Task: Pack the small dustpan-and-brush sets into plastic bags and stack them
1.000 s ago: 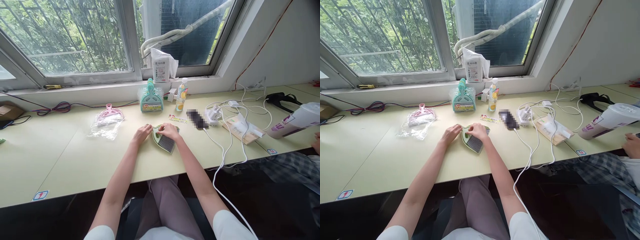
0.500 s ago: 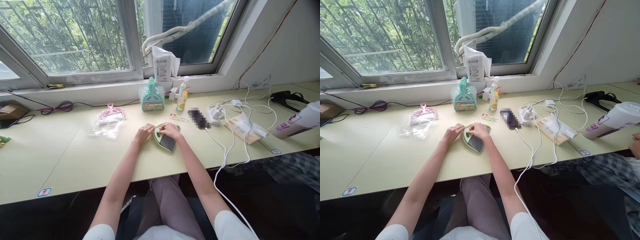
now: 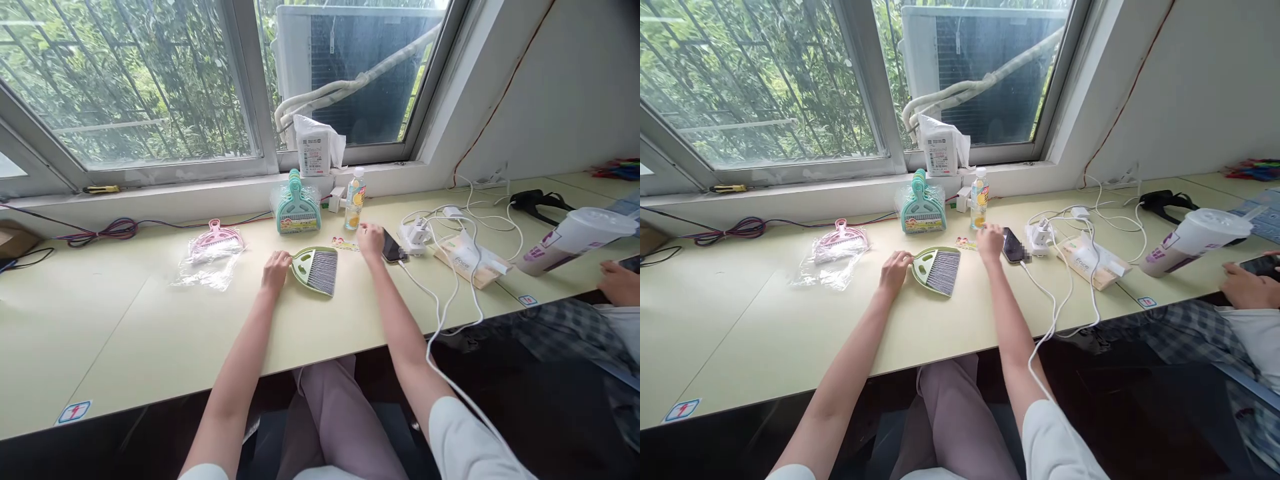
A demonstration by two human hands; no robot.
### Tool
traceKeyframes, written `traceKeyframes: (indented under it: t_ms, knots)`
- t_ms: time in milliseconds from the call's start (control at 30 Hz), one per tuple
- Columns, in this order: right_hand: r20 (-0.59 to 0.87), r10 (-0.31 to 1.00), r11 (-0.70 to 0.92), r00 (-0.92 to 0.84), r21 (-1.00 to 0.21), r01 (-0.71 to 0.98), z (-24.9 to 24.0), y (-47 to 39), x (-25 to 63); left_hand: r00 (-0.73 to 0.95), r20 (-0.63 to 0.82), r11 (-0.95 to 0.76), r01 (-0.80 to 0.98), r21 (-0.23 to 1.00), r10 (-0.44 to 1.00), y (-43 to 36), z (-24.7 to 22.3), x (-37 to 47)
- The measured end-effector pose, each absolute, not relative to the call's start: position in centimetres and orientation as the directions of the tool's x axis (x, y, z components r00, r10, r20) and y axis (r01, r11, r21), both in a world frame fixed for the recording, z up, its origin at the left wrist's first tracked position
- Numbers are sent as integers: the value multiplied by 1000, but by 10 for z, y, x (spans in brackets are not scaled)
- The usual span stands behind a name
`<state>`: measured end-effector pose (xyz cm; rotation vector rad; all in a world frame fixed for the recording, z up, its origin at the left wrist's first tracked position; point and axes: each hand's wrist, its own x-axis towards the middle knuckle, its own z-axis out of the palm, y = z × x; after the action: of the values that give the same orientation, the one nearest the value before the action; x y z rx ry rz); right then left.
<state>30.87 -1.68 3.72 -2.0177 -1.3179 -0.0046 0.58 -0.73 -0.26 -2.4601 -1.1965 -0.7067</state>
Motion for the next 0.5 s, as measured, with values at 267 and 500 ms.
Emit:
traceKeyframes:
  t_ms: [267,500]
  knots:
    - [-17,763,-585,646,-441,680,27,6,425,441,613,-534,845,-38,655,6,-11,1]
    - [-192,797,-593,573,-426,683,22,13,435,422,596,-526,851,0,683,7,-14,0]
